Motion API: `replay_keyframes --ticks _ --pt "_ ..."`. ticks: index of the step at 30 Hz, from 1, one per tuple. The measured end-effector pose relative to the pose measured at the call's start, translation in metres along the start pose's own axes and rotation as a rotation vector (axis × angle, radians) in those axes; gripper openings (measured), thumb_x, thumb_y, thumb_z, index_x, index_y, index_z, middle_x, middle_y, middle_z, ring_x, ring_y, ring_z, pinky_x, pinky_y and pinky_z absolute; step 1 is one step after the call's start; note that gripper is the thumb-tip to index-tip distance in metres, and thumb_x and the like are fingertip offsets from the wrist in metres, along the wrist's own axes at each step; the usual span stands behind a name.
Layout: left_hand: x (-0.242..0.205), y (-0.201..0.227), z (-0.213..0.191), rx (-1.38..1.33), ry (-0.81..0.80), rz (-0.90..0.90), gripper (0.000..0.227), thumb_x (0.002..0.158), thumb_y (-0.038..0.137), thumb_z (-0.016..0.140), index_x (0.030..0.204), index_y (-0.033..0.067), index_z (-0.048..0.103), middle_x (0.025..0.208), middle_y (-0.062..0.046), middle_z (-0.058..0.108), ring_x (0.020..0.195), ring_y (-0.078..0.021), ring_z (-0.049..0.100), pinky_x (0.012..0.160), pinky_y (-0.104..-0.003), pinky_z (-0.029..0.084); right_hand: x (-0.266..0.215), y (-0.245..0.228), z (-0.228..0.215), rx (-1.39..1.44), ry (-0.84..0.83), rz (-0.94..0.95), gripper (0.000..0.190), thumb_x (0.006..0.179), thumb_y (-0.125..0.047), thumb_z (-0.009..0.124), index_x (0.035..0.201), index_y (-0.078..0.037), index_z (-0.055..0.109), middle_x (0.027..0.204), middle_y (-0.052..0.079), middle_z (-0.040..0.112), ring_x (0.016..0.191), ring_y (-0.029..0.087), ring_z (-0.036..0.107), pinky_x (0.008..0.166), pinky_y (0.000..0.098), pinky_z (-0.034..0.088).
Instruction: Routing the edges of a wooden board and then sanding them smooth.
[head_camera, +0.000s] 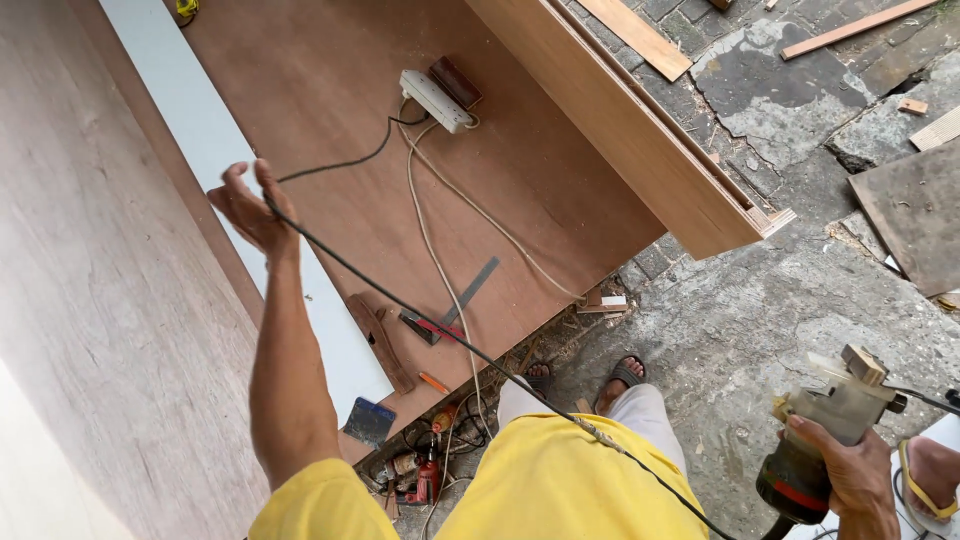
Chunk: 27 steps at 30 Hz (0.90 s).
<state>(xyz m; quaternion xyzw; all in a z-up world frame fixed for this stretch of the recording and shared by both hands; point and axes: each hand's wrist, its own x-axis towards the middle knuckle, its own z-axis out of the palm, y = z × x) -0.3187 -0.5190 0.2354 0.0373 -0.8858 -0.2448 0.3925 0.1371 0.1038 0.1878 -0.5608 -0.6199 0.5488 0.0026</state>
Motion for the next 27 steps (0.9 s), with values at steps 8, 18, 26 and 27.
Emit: replay_keyframes --ticks 8,18,26,27 --pt "0.035 -0.011 -0.012 -0.731 -0.298 -1.064 0.088 0.062 0.087 0.029 0.103 0.0181 0.065 0.095 -0.001 0.069 0.084 -0.0152 0.072 0.076 -0.032 0.060 -0.046 0.015 -0.005 0.179 -0.006 -0.076 0.044 0.096 -0.008 0.069 0.138 -0.001 0.056 0.116 0.019 0.064 0.090 0.046 0.064 0.077 0.0702 0.055" --pt "0.019 0.173 -0.121 -1.097 -0.514 -0.051 0.053 0.104 0.061 0.034 0.106 0.0122 0.056 0.116 -0.017 0.071 0.112 -0.0260 0.072 0.086 -0.033 0.065 0.006 -0.006 0.006 0.049 -0.061 -0.250 0.052 0.086 -0.012 0.080 0.133 0.002 0.060 0.120 0.017 0.068 0.096 0.037 0.068 0.084 0.0569 0.059" --pt "-0.086 0.335 -0.331 -1.231 -0.465 -0.024 0.053 0.113 0.063 0.047 0.099 0.0121 0.046 0.119 -0.021 0.063 0.129 -0.0398 0.065 0.127 -0.059 0.057 0.104 -0.079 -0.009 -0.107 -0.396 -0.448 0.045 0.081 -0.017 0.083 0.121 -0.008 0.063 0.115 0.012 0.070 0.093 0.028 0.070 0.083 0.0508 0.063" --pt "-0.115 0.344 -0.345 -1.195 -0.414 -0.069 0.053 0.113 0.063 0.047 0.099 0.0121 0.046 0.119 -0.021 0.063 0.129 -0.0398 0.065 0.127 -0.059 0.057 0.119 -0.088 -0.014 -0.159 -0.448 -0.460 0.045 0.081 -0.017 0.083 0.121 -0.008 0.063 0.115 0.012 0.070 0.093 0.028 0.070 0.083 0.0508 0.063"
